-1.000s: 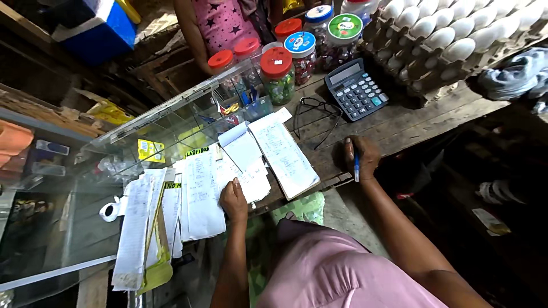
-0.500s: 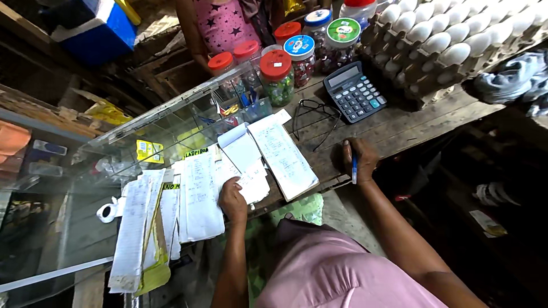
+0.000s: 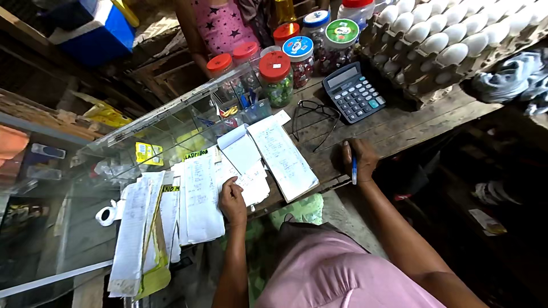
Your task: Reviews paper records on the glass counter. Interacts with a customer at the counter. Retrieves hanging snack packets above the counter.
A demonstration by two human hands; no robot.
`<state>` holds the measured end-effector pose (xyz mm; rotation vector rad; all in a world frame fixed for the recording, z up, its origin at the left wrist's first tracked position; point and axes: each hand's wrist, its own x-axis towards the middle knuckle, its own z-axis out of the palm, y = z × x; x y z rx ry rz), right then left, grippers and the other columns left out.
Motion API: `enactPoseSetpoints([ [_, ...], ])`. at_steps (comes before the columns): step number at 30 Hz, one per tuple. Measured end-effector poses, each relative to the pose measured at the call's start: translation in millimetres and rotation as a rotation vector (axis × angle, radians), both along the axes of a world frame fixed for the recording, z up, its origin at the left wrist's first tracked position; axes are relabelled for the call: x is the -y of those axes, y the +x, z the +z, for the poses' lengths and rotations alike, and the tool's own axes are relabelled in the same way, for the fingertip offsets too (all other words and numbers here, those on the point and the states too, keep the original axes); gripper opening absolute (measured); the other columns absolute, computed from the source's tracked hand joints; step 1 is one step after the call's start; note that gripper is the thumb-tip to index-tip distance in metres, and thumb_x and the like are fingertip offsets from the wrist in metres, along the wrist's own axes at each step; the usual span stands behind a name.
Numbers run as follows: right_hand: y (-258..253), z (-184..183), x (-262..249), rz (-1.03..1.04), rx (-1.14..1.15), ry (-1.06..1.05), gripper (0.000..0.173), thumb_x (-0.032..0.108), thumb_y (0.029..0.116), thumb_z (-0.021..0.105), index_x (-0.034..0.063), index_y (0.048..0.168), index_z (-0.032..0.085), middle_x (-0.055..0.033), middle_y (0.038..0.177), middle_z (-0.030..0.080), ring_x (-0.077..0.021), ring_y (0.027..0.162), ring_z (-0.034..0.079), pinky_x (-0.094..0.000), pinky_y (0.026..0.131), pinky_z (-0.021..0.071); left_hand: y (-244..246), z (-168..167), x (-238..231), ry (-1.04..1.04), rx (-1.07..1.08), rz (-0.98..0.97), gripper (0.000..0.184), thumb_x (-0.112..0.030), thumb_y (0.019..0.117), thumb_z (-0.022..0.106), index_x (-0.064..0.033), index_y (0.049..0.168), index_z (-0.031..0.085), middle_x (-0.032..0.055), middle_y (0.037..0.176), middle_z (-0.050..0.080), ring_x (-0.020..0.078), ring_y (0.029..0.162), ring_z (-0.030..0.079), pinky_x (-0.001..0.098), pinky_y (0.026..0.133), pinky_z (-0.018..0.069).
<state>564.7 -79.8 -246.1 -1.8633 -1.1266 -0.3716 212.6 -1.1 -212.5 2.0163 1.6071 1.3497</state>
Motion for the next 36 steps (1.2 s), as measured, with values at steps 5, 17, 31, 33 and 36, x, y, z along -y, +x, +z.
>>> enactPoseSetpoints([
  [5, -0.9, 1.1, 0.9, 0.003, -0.001, -0.001, 0.034, 0.025, 0.1009, 0.05, 0.0018, 0.105, 0.074, -0.0213, 0.092, 0.071, -0.0409, 0.084, 0.07, -0.0562, 0.07, 0.0545, 2.6, 0.8, 0.1, -0.039, 0.111, 0.009, 0.013, -0.002, 0.0974, 0.053, 0.0078, 0.105, 0.057, 0.0018, 0.07, 0.06, 0.0018, 0.063, 0.058, 0.0189, 0.063, 0.0502],
  [17, -0.6, -1.2, -0.5, -0.015, 0.009, 0.005, 0.035, 0.025, 0.1014, 0.049, 0.0017, 0.103, 0.075, -0.0203, 0.091, 0.072, -0.04, 0.082, 0.071, -0.0558, 0.067, 0.0543, -2.9, -1.9, 1.0, -0.011, -0.007, 0.021, 0.042, -0.02, 0.1056, 0.045, -0.0003, 0.07, 0.057, 0.001, 0.06, 0.051, 0.0059, 0.058, 0.053, 0.0233, 0.061, 0.0462],
  [31, 0.3, 1.5, -0.5, -0.003, 0.03, 0.03, 0.033, 0.023, 0.0999, 0.051, 0.0005, 0.101, 0.075, -0.0205, 0.09, 0.071, -0.0392, 0.082, 0.07, -0.0536, 0.068, 0.0549, -4.1, -3.5, -0.7, -0.026, 0.163, -0.065, 0.04, -0.009, 0.1005, 0.03, 0.012, 0.124, 0.055, 0.0005, 0.075, 0.061, 0.0015, 0.061, 0.055, 0.019, 0.06, 0.048],
  [33, 0.5, 0.2, -0.5, -0.009, 0.034, 0.029, 0.033, 0.024, 0.0997, 0.051, 0.0012, 0.101, 0.075, -0.0201, 0.089, 0.071, -0.0391, 0.082, 0.07, -0.0535, 0.067, 0.0548, -3.8, -2.8, 0.9, -0.023, 0.104, -0.045, 0.036, -0.007, 0.0999, 0.031, 0.0101, 0.115, 0.059, 0.0022, 0.074, 0.062, 0.0038, 0.062, 0.056, 0.0214, 0.062, 0.049],
  [36, 1.1, -0.6, -0.5, -0.003, 0.036, 0.028, 0.033, 0.024, 0.0995, 0.051, 0.0013, 0.102, 0.075, -0.0201, 0.09, 0.072, -0.0394, 0.083, 0.071, -0.0538, 0.069, 0.055, -3.5, -0.9, 2.0, -0.021, -0.041, -0.018, 0.033, -0.005, 0.101, 0.033, 0.0053, 0.095, 0.064, 0.0075, 0.075, 0.065, 0.0123, 0.066, 0.061, 0.0299, 0.066, 0.0517],
])
